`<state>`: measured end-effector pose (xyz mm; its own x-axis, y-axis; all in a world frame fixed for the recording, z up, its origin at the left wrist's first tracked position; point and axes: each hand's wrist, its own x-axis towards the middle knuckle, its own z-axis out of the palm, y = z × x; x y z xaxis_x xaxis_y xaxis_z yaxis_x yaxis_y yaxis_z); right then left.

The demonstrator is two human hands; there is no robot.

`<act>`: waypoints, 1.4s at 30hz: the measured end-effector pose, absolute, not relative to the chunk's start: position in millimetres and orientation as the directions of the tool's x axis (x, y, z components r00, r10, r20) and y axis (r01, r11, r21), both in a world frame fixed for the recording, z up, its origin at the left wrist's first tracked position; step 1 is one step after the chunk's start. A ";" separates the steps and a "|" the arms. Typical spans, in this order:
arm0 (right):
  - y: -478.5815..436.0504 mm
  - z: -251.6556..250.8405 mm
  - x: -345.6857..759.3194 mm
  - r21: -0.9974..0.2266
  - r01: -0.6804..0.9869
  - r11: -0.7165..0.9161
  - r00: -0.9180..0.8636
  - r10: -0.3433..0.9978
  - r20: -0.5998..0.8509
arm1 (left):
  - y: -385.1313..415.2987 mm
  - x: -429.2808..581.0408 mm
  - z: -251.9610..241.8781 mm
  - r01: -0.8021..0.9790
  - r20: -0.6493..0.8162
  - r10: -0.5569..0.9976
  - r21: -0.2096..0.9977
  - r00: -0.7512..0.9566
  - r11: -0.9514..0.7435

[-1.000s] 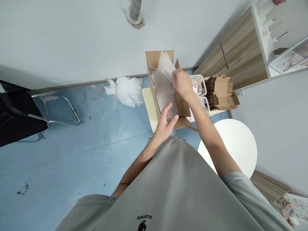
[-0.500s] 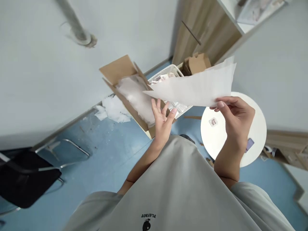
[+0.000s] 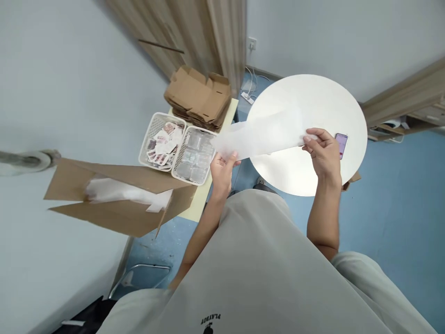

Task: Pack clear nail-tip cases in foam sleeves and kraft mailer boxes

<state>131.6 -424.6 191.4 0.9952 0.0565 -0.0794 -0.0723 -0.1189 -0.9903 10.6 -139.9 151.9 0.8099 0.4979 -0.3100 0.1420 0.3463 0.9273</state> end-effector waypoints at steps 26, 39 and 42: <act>-567.6 -43.1 105.2 -0.685 -0.582 -0.439 0.764 -0.007 -0.645 | -236.5 150.0 39.2 0.256 -0.218 0.134 0.842 0.967 -0.475; -497.1 53.4 145.9 -0.831 0.010 -0.557 0.873 0.409 -0.264 | -261.5 120.2 40.7 0.111 -0.220 -0.150 0.843 0.964 -0.526; -487.9 67.1 149.9 -0.900 -0.071 -0.429 0.868 0.417 -0.268 | -258.4 123.6 50.5 0.150 -0.212 -0.088 0.876 0.973 -0.458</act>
